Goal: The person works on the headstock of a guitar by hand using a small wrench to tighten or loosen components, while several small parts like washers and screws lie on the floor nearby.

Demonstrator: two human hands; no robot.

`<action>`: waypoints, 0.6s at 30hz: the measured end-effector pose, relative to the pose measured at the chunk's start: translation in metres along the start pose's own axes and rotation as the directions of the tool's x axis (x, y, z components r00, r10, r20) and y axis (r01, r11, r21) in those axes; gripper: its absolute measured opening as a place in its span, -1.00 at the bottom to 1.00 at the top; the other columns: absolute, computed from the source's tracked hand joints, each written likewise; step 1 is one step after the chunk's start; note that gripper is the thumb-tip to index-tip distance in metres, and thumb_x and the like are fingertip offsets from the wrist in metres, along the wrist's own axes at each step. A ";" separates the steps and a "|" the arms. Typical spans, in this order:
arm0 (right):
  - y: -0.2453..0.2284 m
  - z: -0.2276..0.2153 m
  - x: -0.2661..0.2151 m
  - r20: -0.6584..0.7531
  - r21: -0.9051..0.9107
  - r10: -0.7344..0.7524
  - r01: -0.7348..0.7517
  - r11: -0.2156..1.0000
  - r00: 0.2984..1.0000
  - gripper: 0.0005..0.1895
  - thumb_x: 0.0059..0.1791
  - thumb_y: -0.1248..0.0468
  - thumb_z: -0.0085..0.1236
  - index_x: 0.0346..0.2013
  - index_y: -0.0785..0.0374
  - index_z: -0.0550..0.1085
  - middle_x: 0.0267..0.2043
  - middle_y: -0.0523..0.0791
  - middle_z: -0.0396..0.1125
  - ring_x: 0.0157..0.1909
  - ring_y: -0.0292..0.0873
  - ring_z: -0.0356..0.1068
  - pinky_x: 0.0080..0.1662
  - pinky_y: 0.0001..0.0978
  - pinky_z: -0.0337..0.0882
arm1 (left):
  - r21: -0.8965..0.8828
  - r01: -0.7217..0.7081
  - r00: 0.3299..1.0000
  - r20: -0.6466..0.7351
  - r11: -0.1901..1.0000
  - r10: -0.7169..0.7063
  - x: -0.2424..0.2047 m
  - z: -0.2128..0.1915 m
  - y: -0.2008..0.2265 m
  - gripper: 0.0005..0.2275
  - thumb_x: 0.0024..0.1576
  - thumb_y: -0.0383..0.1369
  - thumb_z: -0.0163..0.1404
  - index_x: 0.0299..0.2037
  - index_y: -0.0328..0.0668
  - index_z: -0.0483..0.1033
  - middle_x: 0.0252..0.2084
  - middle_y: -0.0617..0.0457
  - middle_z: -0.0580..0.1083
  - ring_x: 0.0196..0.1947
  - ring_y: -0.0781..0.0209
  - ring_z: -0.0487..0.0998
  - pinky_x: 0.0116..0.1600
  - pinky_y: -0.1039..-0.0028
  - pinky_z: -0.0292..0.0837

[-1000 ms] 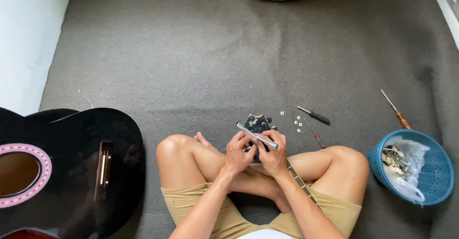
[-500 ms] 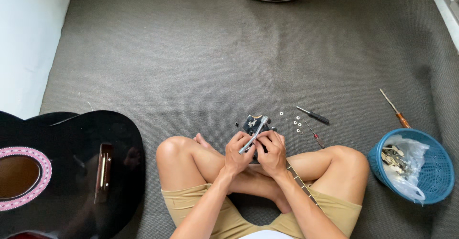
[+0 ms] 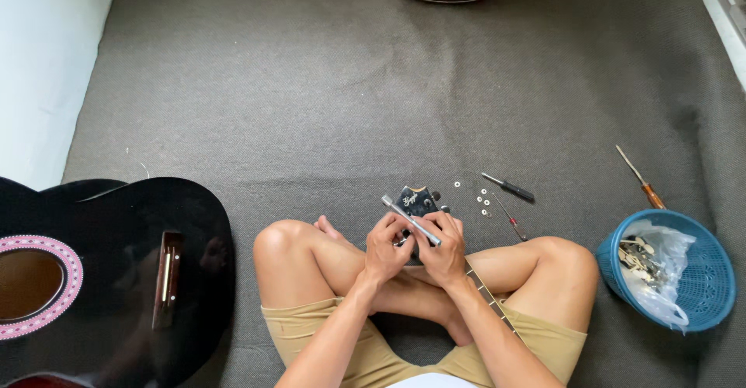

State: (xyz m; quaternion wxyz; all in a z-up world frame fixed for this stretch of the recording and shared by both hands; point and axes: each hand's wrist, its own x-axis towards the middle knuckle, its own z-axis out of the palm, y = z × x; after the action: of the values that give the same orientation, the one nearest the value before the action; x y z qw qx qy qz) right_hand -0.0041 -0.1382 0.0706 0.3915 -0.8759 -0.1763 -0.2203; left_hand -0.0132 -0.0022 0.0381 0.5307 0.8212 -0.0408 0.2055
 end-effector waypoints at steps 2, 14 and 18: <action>-0.001 0.001 0.001 -0.009 0.006 0.026 -0.026 1.000 1.000 -0.93 -0.07 0.25 0.30 -0.30 0.00 0.61 -0.37 -0.24 0.34 -0.29 -0.20 0.42 -0.05 -0.34 0.33 | 0.009 0.018 1.000 -0.004 1.000 -0.018 0.001 0.000 -0.002 -0.92 -0.10 -0.41 0.22 -0.49 -0.06 0.56 -0.57 0.09 0.35 -0.59 0.07 0.48 -0.41 0.36 0.47; 0.013 0.008 -0.006 -0.053 -0.011 -0.080 0.079 0.997 0.995 -0.91 -0.06 0.26 0.31 -0.44 0.12 0.55 -0.37 -0.21 0.31 -0.29 -0.16 0.40 -0.12 -0.34 0.33 | 0.001 -0.036 0.999 -0.027 0.999 0.036 0.006 -0.007 0.019 -0.93 -0.10 -0.48 0.19 -0.45 -0.09 0.61 -0.49 0.12 0.44 -0.59 0.12 0.51 -0.45 0.42 0.48; 0.009 0.006 -0.004 -0.033 0.004 -0.051 0.051 0.999 0.998 -0.97 -0.08 0.26 0.31 -0.37 0.07 0.60 -0.33 -0.26 0.36 -0.27 -0.19 0.41 -0.10 -0.35 0.32 | 0.043 -0.030 0.999 -0.012 0.999 0.031 0.004 -0.001 0.001 -0.95 -0.05 -0.46 0.17 -0.46 -0.05 0.60 -0.46 0.15 0.46 -0.59 0.16 0.49 -0.44 0.42 0.46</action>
State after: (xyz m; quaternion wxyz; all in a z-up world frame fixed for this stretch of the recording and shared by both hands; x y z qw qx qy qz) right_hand -0.0013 -0.1396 0.0597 0.3907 -0.8664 -0.1926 -0.2443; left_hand -0.0100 -0.0008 0.0411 0.5101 0.8303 -0.0455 0.2198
